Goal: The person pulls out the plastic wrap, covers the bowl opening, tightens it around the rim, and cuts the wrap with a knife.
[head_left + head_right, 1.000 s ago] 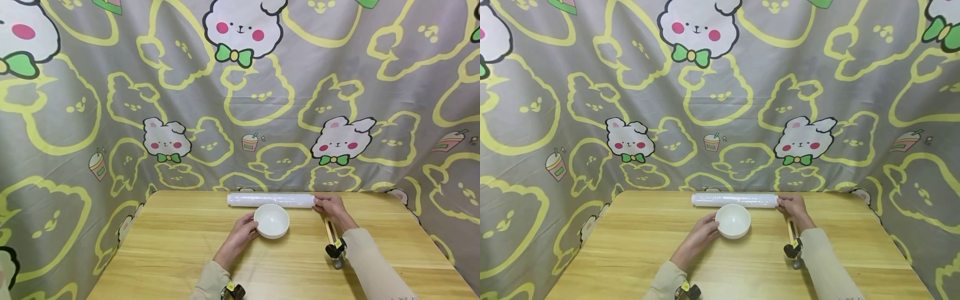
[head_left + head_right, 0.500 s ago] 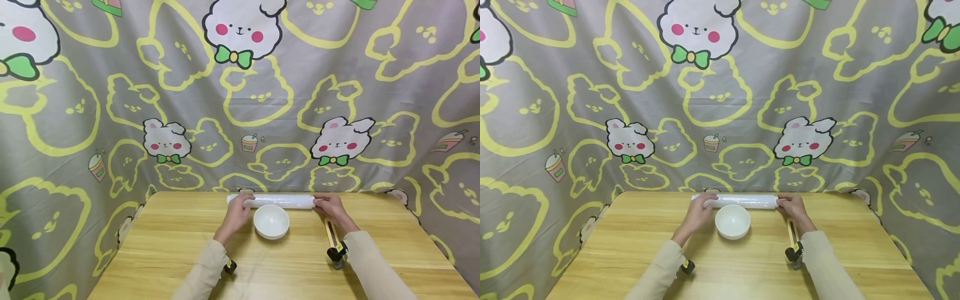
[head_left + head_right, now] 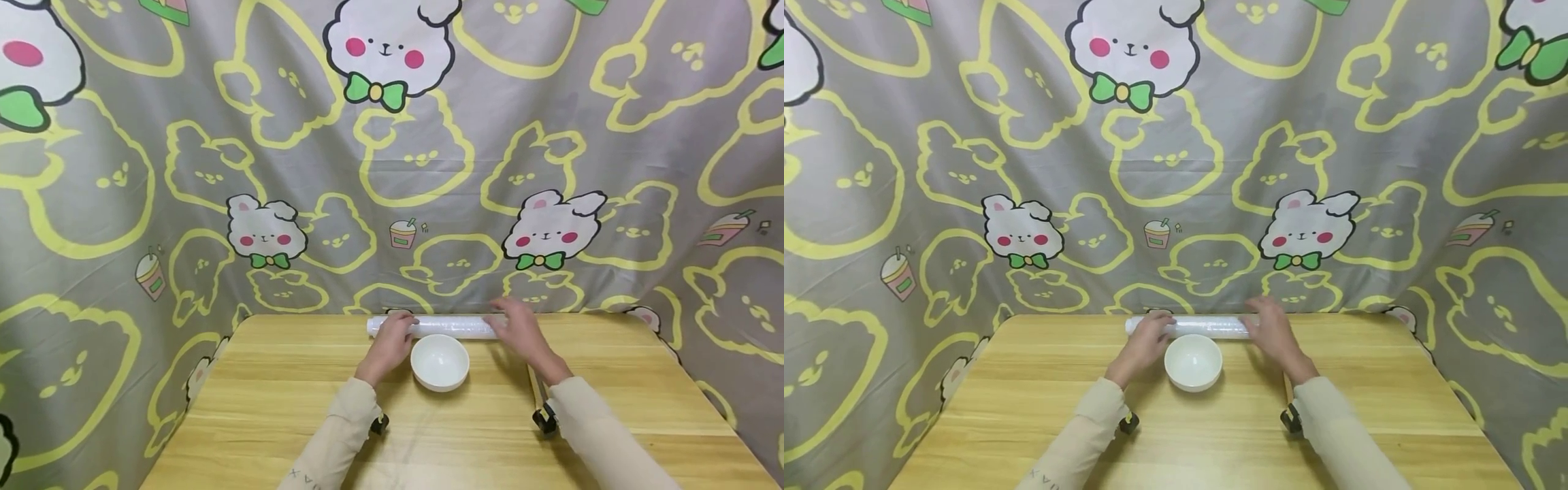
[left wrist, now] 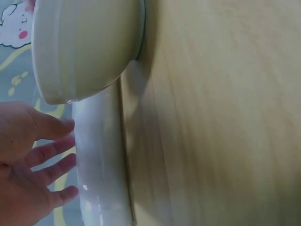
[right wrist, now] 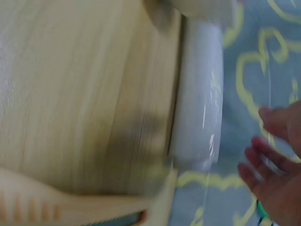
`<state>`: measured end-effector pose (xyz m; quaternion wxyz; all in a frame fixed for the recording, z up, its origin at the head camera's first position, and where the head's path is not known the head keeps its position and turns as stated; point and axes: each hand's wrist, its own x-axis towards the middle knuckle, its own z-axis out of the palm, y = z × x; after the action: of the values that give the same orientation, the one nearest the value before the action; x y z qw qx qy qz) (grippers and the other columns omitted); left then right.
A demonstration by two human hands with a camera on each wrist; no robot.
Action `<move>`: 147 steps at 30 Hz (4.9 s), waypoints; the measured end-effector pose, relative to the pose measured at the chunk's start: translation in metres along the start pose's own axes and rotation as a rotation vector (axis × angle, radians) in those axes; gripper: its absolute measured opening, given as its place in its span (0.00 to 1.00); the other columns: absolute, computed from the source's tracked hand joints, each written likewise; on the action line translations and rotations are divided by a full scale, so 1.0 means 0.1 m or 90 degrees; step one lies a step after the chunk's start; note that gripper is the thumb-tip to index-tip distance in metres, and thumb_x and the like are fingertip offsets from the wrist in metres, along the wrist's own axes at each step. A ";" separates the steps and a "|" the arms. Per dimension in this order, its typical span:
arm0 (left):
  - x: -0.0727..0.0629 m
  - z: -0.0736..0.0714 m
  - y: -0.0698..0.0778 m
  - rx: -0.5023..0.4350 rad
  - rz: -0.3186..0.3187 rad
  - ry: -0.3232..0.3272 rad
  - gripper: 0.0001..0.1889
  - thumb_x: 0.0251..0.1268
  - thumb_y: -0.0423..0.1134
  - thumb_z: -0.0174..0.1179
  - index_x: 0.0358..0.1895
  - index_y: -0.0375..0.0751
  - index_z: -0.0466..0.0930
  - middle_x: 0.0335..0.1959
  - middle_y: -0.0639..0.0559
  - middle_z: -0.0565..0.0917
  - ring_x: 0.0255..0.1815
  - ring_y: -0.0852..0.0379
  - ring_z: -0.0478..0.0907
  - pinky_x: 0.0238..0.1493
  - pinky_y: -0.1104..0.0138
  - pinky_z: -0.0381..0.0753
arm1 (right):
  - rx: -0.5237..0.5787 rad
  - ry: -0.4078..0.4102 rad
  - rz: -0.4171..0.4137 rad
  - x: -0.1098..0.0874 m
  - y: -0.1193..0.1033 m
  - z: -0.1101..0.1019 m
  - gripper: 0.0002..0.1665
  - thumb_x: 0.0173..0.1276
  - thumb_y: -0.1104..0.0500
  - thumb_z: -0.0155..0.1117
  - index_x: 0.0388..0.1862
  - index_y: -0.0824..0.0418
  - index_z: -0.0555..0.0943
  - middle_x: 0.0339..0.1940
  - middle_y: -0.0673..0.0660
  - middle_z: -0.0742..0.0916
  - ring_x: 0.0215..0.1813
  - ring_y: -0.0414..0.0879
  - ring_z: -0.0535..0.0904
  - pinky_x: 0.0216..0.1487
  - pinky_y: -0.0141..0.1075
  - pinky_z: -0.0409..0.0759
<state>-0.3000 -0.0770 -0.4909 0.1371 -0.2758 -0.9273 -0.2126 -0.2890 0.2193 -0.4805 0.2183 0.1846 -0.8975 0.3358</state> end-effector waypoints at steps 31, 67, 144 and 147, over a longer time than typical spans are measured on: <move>0.08 0.13 -0.07 0.075 -0.030 0.078 0.14 0.57 0.29 0.75 0.45 0.46 0.88 0.48 0.53 0.84 0.50 0.49 0.78 0.53 0.52 0.81 | -0.226 -0.042 -0.267 0.05 -0.09 0.49 0.13 0.58 0.69 0.78 0.36 0.62 0.80 0.38 0.56 0.80 0.43 0.53 0.77 0.39 0.45 0.84; 0.14 0.11 -0.10 0.026 -0.052 0.104 0.03 0.67 0.31 0.67 0.37 0.43 0.83 0.39 0.52 0.84 0.43 0.51 0.79 0.44 0.57 0.79 | -0.227 -0.060 -0.236 0.08 -0.13 0.53 0.09 0.65 0.64 0.74 0.40 0.62 0.81 0.38 0.56 0.81 0.42 0.54 0.78 0.40 0.46 0.83; 0.09 -0.19 -0.56 -0.149 -0.045 0.095 0.03 0.65 0.25 0.66 0.35 0.33 0.88 0.34 0.46 0.88 0.38 0.52 0.85 0.40 0.65 0.87 | -0.113 -0.027 -0.125 0.10 0.12 0.17 0.07 0.68 0.74 0.65 0.40 0.65 0.85 0.36 0.56 0.85 0.41 0.54 0.84 0.43 0.49 0.87; 0.11 -0.22 -0.57 -0.157 -0.059 0.096 0.03 0.65 0.25 0.67 0.34 0.33 0.88 0.33 0.46 0.88 0.36 0.53 0.85 0.38 0.66 0.87 | -0.101 -0.032 -0.130 0.13 0.13 0.16 0.06 0.69 0.73 0.65 0.40 0.65 0.84 0.36 0.54 0.85 0.40 0.54 0.83 0.42 0.48 0.87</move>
<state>-0.3384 -0.1250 -0.4859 0.1615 -0.2303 -0.8930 -0.3513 -0.3102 0.2147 -0.4913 0.2426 0.2654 -0.9030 0.2352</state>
